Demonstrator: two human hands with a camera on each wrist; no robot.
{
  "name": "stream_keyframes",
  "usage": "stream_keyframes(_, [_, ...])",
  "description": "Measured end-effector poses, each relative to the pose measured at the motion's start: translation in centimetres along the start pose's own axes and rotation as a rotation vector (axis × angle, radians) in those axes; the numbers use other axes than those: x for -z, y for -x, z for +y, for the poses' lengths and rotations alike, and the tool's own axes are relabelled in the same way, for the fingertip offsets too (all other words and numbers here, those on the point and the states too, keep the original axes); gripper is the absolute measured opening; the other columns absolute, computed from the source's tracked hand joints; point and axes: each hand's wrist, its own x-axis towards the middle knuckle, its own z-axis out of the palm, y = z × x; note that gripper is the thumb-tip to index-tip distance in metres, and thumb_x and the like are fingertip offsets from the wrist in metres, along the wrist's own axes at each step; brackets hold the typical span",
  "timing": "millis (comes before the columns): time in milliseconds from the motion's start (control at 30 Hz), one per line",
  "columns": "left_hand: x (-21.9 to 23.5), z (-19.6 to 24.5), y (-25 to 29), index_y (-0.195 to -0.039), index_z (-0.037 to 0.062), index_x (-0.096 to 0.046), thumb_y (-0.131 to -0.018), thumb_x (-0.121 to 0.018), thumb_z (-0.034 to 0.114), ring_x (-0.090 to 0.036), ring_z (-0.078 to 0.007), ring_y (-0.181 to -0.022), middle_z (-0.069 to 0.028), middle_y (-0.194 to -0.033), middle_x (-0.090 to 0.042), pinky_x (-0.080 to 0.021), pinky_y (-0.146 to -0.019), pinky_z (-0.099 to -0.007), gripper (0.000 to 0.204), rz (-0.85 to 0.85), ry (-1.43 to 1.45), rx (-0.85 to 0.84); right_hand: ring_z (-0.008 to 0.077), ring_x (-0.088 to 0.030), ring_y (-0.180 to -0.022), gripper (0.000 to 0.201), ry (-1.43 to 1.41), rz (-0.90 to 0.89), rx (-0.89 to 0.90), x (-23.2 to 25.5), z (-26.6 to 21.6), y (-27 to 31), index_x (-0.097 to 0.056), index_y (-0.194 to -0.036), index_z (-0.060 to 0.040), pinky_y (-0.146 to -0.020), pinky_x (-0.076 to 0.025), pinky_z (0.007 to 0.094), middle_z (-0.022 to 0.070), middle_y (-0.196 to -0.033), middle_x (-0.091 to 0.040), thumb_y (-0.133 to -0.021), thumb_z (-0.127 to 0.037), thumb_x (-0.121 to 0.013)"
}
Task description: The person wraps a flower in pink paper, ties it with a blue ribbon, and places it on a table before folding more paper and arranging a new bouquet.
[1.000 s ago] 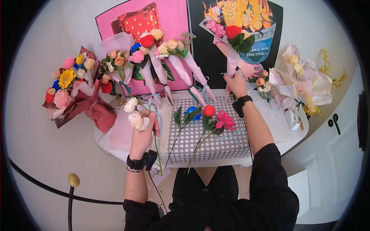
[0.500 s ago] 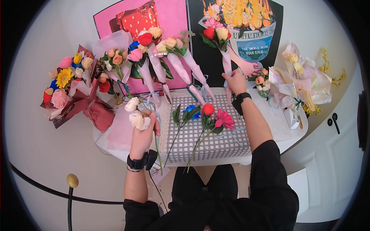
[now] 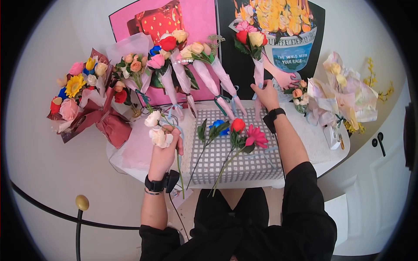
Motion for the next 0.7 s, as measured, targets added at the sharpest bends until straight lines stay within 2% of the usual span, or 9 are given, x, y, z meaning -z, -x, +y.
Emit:
stream_keyframes(67, [0.0, 0.0, 0.0, -0.098, 0.0061, -0.049, -0.104, -0.051, 0.018, -0.053, -0.0129, -0.053, -0.0032, -0.066, -0.053, -0.043, -0.05, -0.0254, 0.014, 0.001, 0.007, 0.0, 0.0421, -0.059, -0.112, 0.072, 0.078, 0.163, 0.129, 0.0, -0.1, 0.5, -0.05, -0.124, 0.0052, -0.093, -0.049, 0.0464, 0.029, -0.116, -0.061, -0.077, -0.043, -0.077])
stream_keyframes(167, [0.0, -0.2, -0.1, -0.101, 0.0055, -0.047, -0.104, -0.053, 0.017, -0.054, -0.0116, -0.054, -0.0018, -0.066, -0.053, -0.043, -0.052, -0.0253, 0.013, 0.002, 0.043, 0.023, 0.0429, -0.055, -0.117, 0.078, 0.079, 0.242, 0.251, 0.1, -1.1, 1.3, -0.046, -0.129, 0.0043, -0.095, -0.048, 0.0466, 0.0287, -0.122, -0.056, -0.075, -0.042, -0.079])
stream_keyframes(300, [0.0, 0.0, -0.1, -0.1, 0.0054, -0.047, -0.104, -0.052, 0.017, -0.053, -0.0119, -0.054, -0.002, -0.066, -0.053, -0.043, -0.052, -0.0257, 0.013, -0.027, 0.032, 0.011, 0.044, -0.057, -0.113, 0.075, 0.143, 0.199, 0.217, -0.6, -1.4, 1.1, -0.045, -0.129, 0.0036, -0.092, -0.049, 0.0471, 0.027, -0.122, -0.056, -0.077, -0.04, -0.077])
stream_keyframes(367, [0.1, 0.0, -0.1, -0.1, 0.0053, -0.047, -0.104, -0.052, 0.017, -0.053, -0.0119, -0.054, -0.0021, -0.066, -0.053, -0.043, -0.052, -0.0258, 0.013, -0.035, 0.027, 0.003, 0.0457, -0.062, -0.103, 0.061, 0.202, 0.111, 0.16, -0.8, -1.1, 0.6, -0.052, -0.119, 0.0043, -0.086, -0.051, 0.0493, 0.0281, -0.112, -0.062, -0.081, -0.038, -0.074])
stream_keyframes(400, [0.2, 0.0, 0.0, -0.1, 0.0052, -0.047, -0.104, -0.052, 0.016, -0.053, -0.0119, -0.054, -0.0022, -0.066, -0.053, -0.043, -0.052, -0.0259, 0.013, -0.03, 0.023, 0.009, 0.0457, -0.062, -0.103, 0.061, 0.201, 0.113, 0.161, -0.8, -0.7, 0.2, -0.052, -0.119, 0.0043, -0.086, -0.051, 0.0493, 0.0281, -0.112, -0.062, -0.081, -0.038, -0.074])
stream_keyframes(467, [0.4, 0.0, 0.1, -0.101, 0.0052, -0.047, -0.104, -0.052, 0.016, -0.053, -0.0119, -0.054, -0.0023, -0.066, -0.053, -0.043, -0.052, -0.026, 0.013, -0.025, 0.021, 0.013, 0.047, -0.065, -0.09, 0.047, 0.15, -0.01, 0.06, -1.0, 0.2, -0.4, -0.058, -0.104, 0.004, -0.079, -0.051, 0.0519, 0.0282, -0.094, -0.067, -0.085, -0.037, -0.069])
stream_keyframes(500, [0.5, -0.1, 0.1, -0.101, 0.0052, -0.047, -0.104, -0.052, 0.016, -0.053, -0.0119, -0.054, -0.0023, -0.066, -0.053, -0.043, -0.052, -0.0259, 0.012, -0.018, 0.027, 0.013, 0.047, -0.065, -0.09, 0.047, 0.151, -0.009, 0.063, -1.1, 0.5, -0.5, -0.058, -0.104, 0.004, -0.079, -0.051, 0.0519, 0.0282, -0.094, -0.067, -0.085, -0.037, -0.069])
stream_keyframes(567, [0.6, -0.2, 0.1, -0.101, 0.0052, -0.047, -0.104, -0.052, 0.016, -0.053, -0.0119, -0.054, -0.0023, -0.066, -0.053, -0.042, -0.052, -0.0258, 0.012, -0.009, 0.036, 0.012, 0.0471, -0.066, -0.084, 0.042, 0.028, 0.064, 0.028, -1.2, 1.1, -0.3, -0.059, -0.094, 0.0033, -0.077, -0.051, 0.0531, 0.0273, -0.082, -0.067, -0.087, -0.038, -0.066])
stream_keyframes(700, [0.4, -0.2, -0.1, -0.101, 0.0057, -0.047, -0.104, -0.052, 0.016, -0.053, -0.0116, -0.054, -0.002, -0.066, -0.053, -0.042, -0.052, -0.0253, 0.012, -0.02, 0.053, 0.009, 0.047, -0.066, -0.086, 0.043, 0.067, 0.109, 0.033, -0.3, 1.0, -0.1, -0.059, -0.096, 0.0033, -0.078, -0.051, 0.0523, 0.027, -0.085, -0.068, -0.087, -0.038, -0.066])
